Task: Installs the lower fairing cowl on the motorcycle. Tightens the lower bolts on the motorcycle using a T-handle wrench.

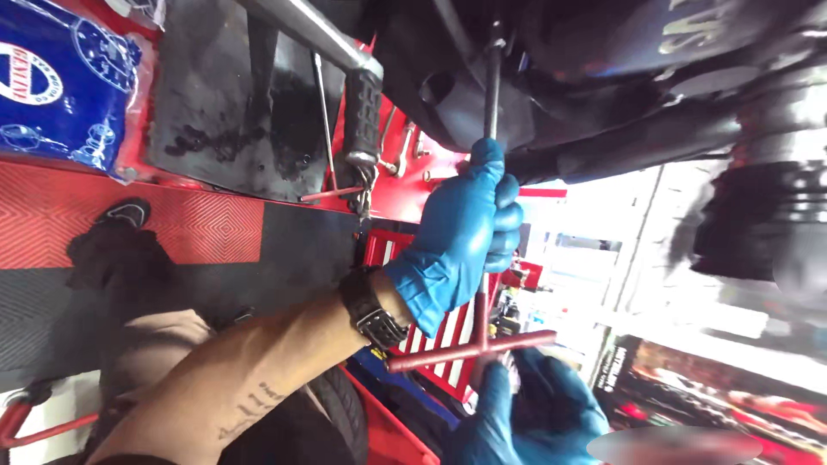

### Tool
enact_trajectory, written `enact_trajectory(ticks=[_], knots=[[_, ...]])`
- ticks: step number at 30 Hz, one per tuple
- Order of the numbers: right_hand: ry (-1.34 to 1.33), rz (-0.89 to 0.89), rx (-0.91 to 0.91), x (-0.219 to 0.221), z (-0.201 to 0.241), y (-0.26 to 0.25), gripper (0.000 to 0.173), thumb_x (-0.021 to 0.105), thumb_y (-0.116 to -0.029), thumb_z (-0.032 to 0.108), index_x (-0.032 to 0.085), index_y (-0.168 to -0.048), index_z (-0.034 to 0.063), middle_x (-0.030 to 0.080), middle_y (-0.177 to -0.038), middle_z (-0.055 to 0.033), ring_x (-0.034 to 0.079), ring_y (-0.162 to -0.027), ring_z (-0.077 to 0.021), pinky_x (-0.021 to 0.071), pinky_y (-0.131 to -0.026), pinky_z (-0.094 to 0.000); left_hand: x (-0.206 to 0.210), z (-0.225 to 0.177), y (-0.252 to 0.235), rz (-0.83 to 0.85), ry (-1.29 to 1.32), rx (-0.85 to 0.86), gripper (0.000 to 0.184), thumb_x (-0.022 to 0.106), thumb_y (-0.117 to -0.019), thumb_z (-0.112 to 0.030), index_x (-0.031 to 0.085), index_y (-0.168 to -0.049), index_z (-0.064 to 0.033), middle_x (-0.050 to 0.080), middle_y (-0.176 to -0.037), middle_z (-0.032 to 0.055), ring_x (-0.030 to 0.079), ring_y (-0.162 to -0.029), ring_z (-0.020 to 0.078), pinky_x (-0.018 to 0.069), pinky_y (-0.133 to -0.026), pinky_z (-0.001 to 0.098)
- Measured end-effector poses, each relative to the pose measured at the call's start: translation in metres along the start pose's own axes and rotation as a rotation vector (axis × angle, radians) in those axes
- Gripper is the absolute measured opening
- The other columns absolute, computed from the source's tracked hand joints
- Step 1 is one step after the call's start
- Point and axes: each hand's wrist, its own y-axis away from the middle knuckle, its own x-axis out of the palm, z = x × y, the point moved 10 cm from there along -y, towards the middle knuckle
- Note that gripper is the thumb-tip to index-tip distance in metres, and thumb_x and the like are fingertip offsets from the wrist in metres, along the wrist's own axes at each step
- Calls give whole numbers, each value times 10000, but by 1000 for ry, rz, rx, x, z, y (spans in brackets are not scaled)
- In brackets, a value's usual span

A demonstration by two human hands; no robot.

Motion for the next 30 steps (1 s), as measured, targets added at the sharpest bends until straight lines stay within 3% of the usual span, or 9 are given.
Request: enact_trajectory(ticks=[2,4,6,10,16,19,23,26,30], knots=[[232,8,-238,10,21,2,525,788,-875,219,604,-1360,142,601,-1399,-16,498,-1383,-174,403,-1175,-373,19,1,-1,147,-29,9,635,171,-1119,-503,508,-775,-90,425,-538,23,481,-466,165,467,-455,327],[238,-49,-371,28,32,2,379,741,-922,210,669,-1276,99,696,-1292,-81,550,-1356,-247,401,-1179,-436,54,-10,16,-378,-200,-4,589,227,-1115,-496,361,-641,-172,279,-453,-47,290,-343,76,259,-332,218],[47,-60,-326,37,30,3,299,656,-1012,234,697,-1251,59,728,-1241,-88,660,-1231,-194,544,-1058,-359,71,-19,28,-567,-293,-29,564,234,-1118,-483,319,-644,-189,237,-451,-67,225,-332,42,190,-326,178],[-500,-46,53,53,15,3,288,558,-1067,301,748,-1074,84,768,-1084,-79,769,-883,-213,671,-684,-335,73,-29,25,-490,-289,-31,565,212,-1126,-451,313,-633,-196,244,-447,-68,235,-331,41,192,-324,178],[-1436,238,786,93,-6,13,555,412,-1080,443,651,-1201,-42,733,-1091,-229,760,-964,-284,647,-743,-339,68,-30,17,-497,-343,-5,568,209,-1127,-447,301,-624,-200,254,-446,-65,251,-334,51,211,-325,185],[-595,-13,385,38,-21,17,233,502,-1075,143,695,-1173,57,771,-1055,-54,760,-881,-142,643,-710,-259,66,-30,18,-480,-376,-5,555,209,-1125,-461,317,-647,-198,254,-453,-66,239,-334,41,204,-321,175],[212,-96,-191,17,11,22,480,772,-887,243,599,-1320,134,565,-1415,2,494,-1373,-127,426,-1134,-313,67,-31,19,-536,-338,9,557,239,-1122,-467,313,-644,-190,249,-454,-54,247,-332,62,210,-321,191],[368,-102,-344,29,23,18,447,680,-953,345,645,-1344,131,611,-1419,-55,445,-1432,-215,273,-1223,-407,70,-29,18,-556,-342,0,563,235,-1120,-474,306,-639,-191,247,-451,-55,246,-332,67,211,-324,195],[165,-86,-322,28,19,17,352,571,-1043,295,665,-1294,67,681,-1337,-88,572,-1343,-190,449,-1134,-358,70,-30,17,-552,-343,12,560,246,-1117,-486,316,-646,-192,253,-452,-54,252,-330,62,213,-321,189]])
